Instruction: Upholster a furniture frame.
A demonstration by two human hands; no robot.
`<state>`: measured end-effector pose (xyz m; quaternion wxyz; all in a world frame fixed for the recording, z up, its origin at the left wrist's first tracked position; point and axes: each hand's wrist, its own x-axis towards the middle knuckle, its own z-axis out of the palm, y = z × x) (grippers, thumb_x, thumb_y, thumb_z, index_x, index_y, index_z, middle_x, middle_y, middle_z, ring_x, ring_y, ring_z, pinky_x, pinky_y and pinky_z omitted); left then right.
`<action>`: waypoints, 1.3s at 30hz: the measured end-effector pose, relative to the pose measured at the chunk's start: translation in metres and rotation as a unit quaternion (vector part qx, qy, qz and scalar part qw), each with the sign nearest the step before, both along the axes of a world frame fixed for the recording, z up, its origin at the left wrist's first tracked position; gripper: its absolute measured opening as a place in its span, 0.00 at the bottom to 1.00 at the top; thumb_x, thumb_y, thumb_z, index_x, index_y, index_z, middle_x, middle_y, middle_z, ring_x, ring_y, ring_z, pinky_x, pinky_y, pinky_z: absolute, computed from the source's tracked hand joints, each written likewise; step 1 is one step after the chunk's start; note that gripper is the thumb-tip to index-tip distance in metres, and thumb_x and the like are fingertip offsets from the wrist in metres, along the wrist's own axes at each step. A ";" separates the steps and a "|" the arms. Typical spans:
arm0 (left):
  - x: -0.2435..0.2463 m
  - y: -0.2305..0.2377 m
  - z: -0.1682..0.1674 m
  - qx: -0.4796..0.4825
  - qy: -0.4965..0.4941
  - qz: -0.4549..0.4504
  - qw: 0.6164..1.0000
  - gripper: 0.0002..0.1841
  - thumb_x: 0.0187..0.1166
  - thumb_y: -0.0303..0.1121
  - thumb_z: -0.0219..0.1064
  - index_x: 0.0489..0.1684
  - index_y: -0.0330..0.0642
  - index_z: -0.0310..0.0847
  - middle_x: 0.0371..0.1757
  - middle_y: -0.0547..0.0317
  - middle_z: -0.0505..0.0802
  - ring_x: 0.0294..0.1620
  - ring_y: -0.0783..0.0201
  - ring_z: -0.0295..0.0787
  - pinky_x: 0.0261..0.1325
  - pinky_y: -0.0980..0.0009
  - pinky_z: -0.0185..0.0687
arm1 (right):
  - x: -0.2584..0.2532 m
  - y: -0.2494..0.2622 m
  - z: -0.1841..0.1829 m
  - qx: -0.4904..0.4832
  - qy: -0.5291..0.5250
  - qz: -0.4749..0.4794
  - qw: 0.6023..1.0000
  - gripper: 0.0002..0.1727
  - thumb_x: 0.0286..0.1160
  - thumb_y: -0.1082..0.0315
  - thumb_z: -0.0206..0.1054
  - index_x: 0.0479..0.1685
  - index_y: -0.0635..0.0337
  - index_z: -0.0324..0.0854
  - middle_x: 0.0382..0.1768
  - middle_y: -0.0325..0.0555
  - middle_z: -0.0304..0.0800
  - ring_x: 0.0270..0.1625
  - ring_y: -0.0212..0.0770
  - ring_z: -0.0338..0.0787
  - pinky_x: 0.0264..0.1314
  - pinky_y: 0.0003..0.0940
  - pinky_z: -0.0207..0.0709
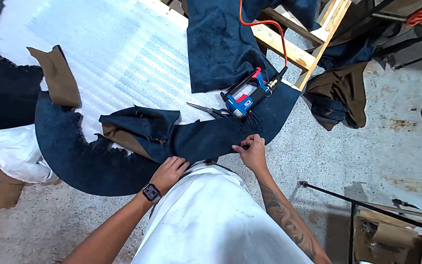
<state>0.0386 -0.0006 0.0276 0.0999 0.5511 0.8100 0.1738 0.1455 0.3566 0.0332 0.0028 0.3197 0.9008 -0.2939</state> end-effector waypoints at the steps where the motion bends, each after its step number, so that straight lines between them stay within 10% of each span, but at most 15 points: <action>1: 0.002 0.003 0.001 -0.009 0.007 0.005 1.000 0.16 0.84 0.34 0.63 0.67 0.48 0.86 0.61 0.52 0.91 0.68 0.52 0.86 0.73 0.56 0.81 | 0.000 0.000 0.001 -0.001 0.000 0.001 1.000 0.18 0.56 0.50 0.88 0.26 0.53 0.92 0.53 0.48 0.82 0.61 0.56 0.76 0.63 0.59 0.69; 9: 0.014 0.022 -0.014 0.004 0.073 0.055 0.996 0.17 0.84 0.37 0.64 0.69 0.56 0.87 0.62 0.55 0.92 0.59 0.51 0.89 0.56 0.53 0.87 | -0.011 -0.001 0.006 0.015 -0.045 -0.010 0.999 0.39 0.41 0.29 0.85 0.46 0.50 0.90 0.51 0.48 0.82 0.60 0.57 0.78 0.56 0.62 0.70; 14: 0.020 0.032 -0.018 0.001 0.075 0.063 0.995 0.19 0.87 0.40 0.60 0.74 0.56 0.84 0.79 0.57 0.84 0.80 0.51 0.78 0.78 0.46 0.75 | -0.011 0.000 0.002 0.031 -0.043 -0.011 0.999 0.37 0.45 0.32 0.86 0.46 0.52 0.89 0.50 0.50 0.81 0.59 0.58 0.77 0.56 0.62 0.68; 20: 0.021 0.087 -0.031 0.006 0.070 0.056 0.996 0.26 0.91 0.46 0.53 0.87 0.51 0.69 0.93 0.58 0.65 0.95 0.55 0.53 0.93 0.44 0.50 | -0.025 -0.014 0.000 0.113 -0.084 -0.039 0.989 0.52 0.35 0.11 0.70 0.44 0.51 0.85 0.46 0.49 0.81 0.58 0.59 0.78 0.52 0.63 0.68; 32: 0.018 0.112 -0.039 -0.065 0.080 0.092 0.990 0.30 0.92 0.57 0.40 0.95 0.71 0.53 0.98 0.70 0.50 0.99 0.56 0.33 0.95 0.38 0.35 | -0.039 -0.020 0.002 0.123 -0.085 -0.044 0.988 0.59 0.31 0.11 0.72 0.57 0.53 0.80 0.52 0.51 0.82 0.61 0.59 0.79 0.55 0.64 0.70; 39: 0.018 0.116 -0.038 -0.084 0.074 0.123 0.986 0.33 0.90 0.60 0.37 0.97 0.66 0.49 0.98 0.72 0.49 0.99 0.57 0.33 0.94 0.37 0.34 | -0.052 -0.025 0.004 0.124 -0.087 -0.059 0.987 0.66 0.26 0.10 0.72 0.66 0.55 0.77 0.58 0.54 0.82 0.65 0.61 0.79 0.56 0.66 0.71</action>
